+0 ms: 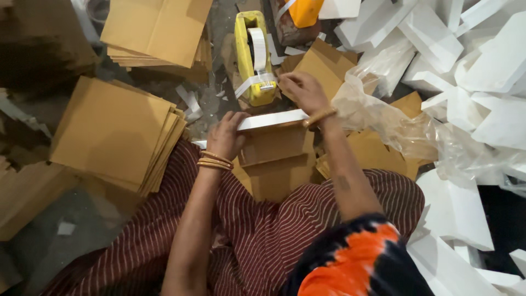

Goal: The person sits on the floor and assembles small rectangular boxes by inserting white foam inserts into brown cardboard sleeves. They use a tape dispenser to seal the boxes and place the finished units into a pile.

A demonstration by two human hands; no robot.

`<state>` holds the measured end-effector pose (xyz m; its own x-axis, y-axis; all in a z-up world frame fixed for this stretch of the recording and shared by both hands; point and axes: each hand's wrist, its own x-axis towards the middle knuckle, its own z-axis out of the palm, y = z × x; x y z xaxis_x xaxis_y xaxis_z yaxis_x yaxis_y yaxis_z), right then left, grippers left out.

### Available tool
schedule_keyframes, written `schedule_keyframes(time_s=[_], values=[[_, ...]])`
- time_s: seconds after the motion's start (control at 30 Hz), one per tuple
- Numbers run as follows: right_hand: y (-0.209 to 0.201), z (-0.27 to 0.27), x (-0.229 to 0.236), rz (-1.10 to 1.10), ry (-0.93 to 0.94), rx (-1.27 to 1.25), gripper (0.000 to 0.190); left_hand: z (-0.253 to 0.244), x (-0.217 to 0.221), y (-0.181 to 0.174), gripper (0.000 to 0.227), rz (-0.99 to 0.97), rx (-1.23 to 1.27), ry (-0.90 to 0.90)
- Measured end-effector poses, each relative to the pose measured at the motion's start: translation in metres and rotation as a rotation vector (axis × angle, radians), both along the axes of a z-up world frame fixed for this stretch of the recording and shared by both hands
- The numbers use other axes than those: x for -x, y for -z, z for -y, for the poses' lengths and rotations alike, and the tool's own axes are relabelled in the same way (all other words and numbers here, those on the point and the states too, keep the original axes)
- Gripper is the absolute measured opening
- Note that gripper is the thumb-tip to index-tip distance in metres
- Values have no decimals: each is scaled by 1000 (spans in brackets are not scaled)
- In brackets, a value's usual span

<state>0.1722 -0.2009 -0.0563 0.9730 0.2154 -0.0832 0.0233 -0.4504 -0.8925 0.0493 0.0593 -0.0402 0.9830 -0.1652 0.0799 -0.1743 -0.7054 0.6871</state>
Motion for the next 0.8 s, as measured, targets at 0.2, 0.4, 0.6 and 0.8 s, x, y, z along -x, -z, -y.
schedule_keyframes(time_s=[0.2, 0.4, 0.6, 0.8], values=[[2, -40, -3, 332, -104, 0, 20, 15, -1, 8, 49, -64, 55, -44], [7, -20, 96, -262, 7, -363, 16, 41, -11, 23, 43, -4, 184, 7], [72, -22, 121, -372, 48, -385, 19, 39, -30, 35, 45, -167, 73, -16], [91, -18, 115, -479, 114, -353, 19, 18, -40, 56, 55, -274, 448, 134]])
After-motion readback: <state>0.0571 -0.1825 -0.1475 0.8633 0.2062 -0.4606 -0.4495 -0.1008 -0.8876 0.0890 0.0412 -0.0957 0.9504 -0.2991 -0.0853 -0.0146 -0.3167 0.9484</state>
